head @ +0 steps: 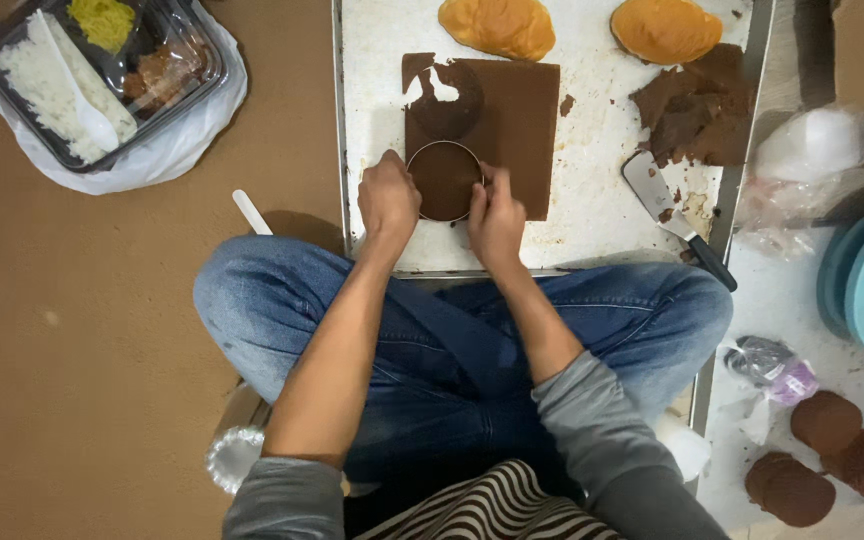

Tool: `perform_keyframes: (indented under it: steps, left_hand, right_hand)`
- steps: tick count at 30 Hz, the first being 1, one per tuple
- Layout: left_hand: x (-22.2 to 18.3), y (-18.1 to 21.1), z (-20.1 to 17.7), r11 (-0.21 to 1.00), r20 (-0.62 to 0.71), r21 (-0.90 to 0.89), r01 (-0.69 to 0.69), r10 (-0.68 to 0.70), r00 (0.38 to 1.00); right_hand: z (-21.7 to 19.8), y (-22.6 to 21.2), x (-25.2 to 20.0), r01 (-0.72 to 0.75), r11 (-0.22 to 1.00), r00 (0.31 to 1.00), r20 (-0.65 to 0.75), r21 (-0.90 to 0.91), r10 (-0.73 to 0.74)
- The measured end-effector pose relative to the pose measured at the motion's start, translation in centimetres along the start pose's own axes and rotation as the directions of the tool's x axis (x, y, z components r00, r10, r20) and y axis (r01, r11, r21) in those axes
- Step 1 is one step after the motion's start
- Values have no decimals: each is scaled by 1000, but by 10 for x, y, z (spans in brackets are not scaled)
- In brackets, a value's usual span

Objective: The person uses a circular metal mold to cut round sections out of a rectangular sheet of chocolate cake, then stacks the rounds on a separate tray.

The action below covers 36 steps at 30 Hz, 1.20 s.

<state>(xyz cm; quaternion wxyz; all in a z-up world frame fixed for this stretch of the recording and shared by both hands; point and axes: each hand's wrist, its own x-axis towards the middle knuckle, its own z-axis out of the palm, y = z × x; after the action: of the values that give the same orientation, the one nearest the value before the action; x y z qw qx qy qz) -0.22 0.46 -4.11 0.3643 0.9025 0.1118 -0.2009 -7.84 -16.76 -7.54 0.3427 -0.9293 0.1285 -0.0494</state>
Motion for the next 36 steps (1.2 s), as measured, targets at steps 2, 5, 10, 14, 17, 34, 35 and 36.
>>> perform_keyframes:
  steps: [2, 5, 10, 14, 17, 34, 35, 36]
  left_hand:
    - [-2, -5, 6, 1000, -1, 15, 13, -13, 1000]
    - [-3, -4, 5, 1000, 10, -2, 25, -25, 1000]
    - [2, 1, 2, 1000, -16, 15, -12, 13, 1000]
    - [2, -1, 1, 1000, 5, 9, -2, 2, 1000]
    - [1, -5, 7, 1000, 7, 17, 11, -11, 1000]
    - [3, 3, 6, 998, 2, -14, 54, -54, 999]
    - [8, -2, 13, 999, -9, 29, 18, -18, 1000]
    - [13, -8, 20, 997, -18, 74, -20, 21, 1000]
  right_hand:
    - [-4, 0, 17, -4, 999, 999, 46, -38, 5]
    - [-8, 2, 29, -22, 995, 993, 110, -98, 33]
    - [4, 9, 11, -4, 1000, 999, 34, -28, 4]
    - [-1, 1, 21, 28, 999, 999, 38, -39, -26]
    - [-7, -4, 30, 66, 994, 997, 51, -88, -61]
    - [27, 5, 1, -65, 946, 996, -78, -318, 42]
    - [28, 4, -4, -77, 953, 994, -93, -294, 52]
    - [30, 3, -9, -93, 959, 992, -110, -270, 65]
